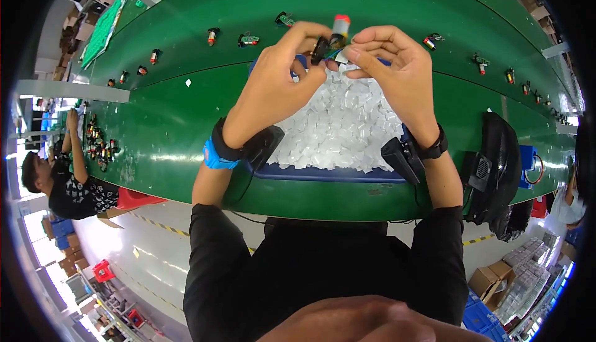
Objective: The person assembles electronic components by picking up a circuit board and a battery, applying a small white adhesive strip, and pressing the components together. They then wrap the wires around the assembly and place the completed unit onto the green workbench.
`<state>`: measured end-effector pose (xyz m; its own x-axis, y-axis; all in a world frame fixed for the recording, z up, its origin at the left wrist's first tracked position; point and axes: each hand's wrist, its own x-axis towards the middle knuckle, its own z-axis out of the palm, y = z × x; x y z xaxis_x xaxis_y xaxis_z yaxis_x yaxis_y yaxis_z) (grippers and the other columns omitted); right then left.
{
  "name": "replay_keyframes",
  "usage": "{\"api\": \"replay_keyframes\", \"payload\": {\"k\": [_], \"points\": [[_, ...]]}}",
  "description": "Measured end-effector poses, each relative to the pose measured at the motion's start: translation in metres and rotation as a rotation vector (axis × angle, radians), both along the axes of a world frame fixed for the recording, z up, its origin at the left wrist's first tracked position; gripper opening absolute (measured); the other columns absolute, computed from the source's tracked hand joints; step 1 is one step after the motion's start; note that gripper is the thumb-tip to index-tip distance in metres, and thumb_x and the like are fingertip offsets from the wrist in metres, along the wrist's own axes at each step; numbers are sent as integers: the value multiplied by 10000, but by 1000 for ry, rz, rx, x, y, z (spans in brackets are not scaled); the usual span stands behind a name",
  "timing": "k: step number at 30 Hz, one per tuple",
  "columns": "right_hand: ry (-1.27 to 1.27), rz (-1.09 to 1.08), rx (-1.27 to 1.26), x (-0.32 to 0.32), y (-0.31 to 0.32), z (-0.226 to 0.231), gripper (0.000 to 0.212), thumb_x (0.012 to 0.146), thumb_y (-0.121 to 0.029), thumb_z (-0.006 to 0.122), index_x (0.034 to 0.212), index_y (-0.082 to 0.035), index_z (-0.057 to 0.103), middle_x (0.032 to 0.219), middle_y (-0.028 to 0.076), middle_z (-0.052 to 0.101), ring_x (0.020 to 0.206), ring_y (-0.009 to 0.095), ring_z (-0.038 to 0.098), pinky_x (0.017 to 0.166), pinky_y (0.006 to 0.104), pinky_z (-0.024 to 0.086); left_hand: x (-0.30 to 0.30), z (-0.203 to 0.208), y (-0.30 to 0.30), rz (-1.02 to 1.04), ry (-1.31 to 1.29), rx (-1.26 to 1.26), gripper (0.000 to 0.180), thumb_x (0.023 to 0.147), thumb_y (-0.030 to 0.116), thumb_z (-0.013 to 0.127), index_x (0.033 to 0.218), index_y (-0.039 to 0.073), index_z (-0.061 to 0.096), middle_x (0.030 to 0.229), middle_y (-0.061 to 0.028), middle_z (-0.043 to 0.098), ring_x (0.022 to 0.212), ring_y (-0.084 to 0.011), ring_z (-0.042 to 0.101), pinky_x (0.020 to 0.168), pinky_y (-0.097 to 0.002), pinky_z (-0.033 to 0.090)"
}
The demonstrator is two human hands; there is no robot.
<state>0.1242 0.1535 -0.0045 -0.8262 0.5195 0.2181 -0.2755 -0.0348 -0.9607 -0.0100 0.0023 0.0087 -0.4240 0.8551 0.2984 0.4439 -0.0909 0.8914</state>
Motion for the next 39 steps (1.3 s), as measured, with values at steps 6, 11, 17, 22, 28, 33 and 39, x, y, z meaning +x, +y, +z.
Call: {"api": "replay_keyframes", "payload": {"k": [6, 11, 17, 22, 28, 33, 39], "points": [[-55, -53, 292, 2, 2, 2, 146, 898, -26, 725, 1015, 33, 660, 1018, 89, 676, 902, 142, 694, 670, 277, 633, -2, 6, -8, -141, -22, -38, 371, 938, 147, 692, 1258, 5, 568, 1045, -105, 650, 856, -132, 625, 694, -264, 559], [-149, -42, 444, 6, 3, 6, 158, 893, -40, 731, 1010, 30, 652, 1034, 63, 620, 883, 137, 685, 641, 260, 629, -4, 3, -7, -122, -242, -96, 401, 956, 186, 690, 1288, -1, 566, 1056, -96, 640, 863, -120, 611, 681, -263, 567], [-104, -78, 587, 7, 6, 6, 139, 898, -45, 717, 991, 26, 641, 1063, 65, 579, 879, 141, 676, 625, 257, 623, -3, 2, -7, -153, -219, -59, 380, 971, 181, 670, 1281, -14, 568, 1020, -89, 644, 846, -121, 616, 672, -272, 574], [-27, -49, 807, 10, 7, 8, 120, 901, -46, 704, 984, 14, 641, 1057, 74, 587, 894, 178, 678, 689, 291, 597, -3, 2, -6, -111, -236, -63, 347, 971, 182, 669, 1241, -15, 577, 981, -80, 649, 825, -118, 618, 653, -267, 566], [-167, -18, 976, 17, 21, 15, 155, 885, -54, 713, 1020, -4, 656, 1080, 95, 633, 952, 232, 676, 767, 331, 565, -9, 4, -8, -82, -203, -91, 293, 967, 202, 676, 1168, 8, 587, 940, -60, 658, 785, -105, 617, 616, -260, 546], [-139, -207, 1150, 15, 19, 19, 227, 858, -64, 730, 1074, -22, 671, 1087, 101, 686, 968, 264, 674, 784, 339, 560, -4, 6, -7, -45, -51, -180, 286, 959, 217, 676, 1140, 16, 584, 867, -65, 677, 692, -120, 632, 588, -267, 524], [72, -59, 1212, 8, 19, 8, 244, 812, -92, 765, 1031, -31, 674, 981, 81, 689, 903, 277, 660, 767, 340, 539, 6, -5, -6, -51, 155, -177, 235, 959, 198, 637, 1091, 13, 575, 826, -104, 686, 627, -165, 643, 579, -294, 515]]}}
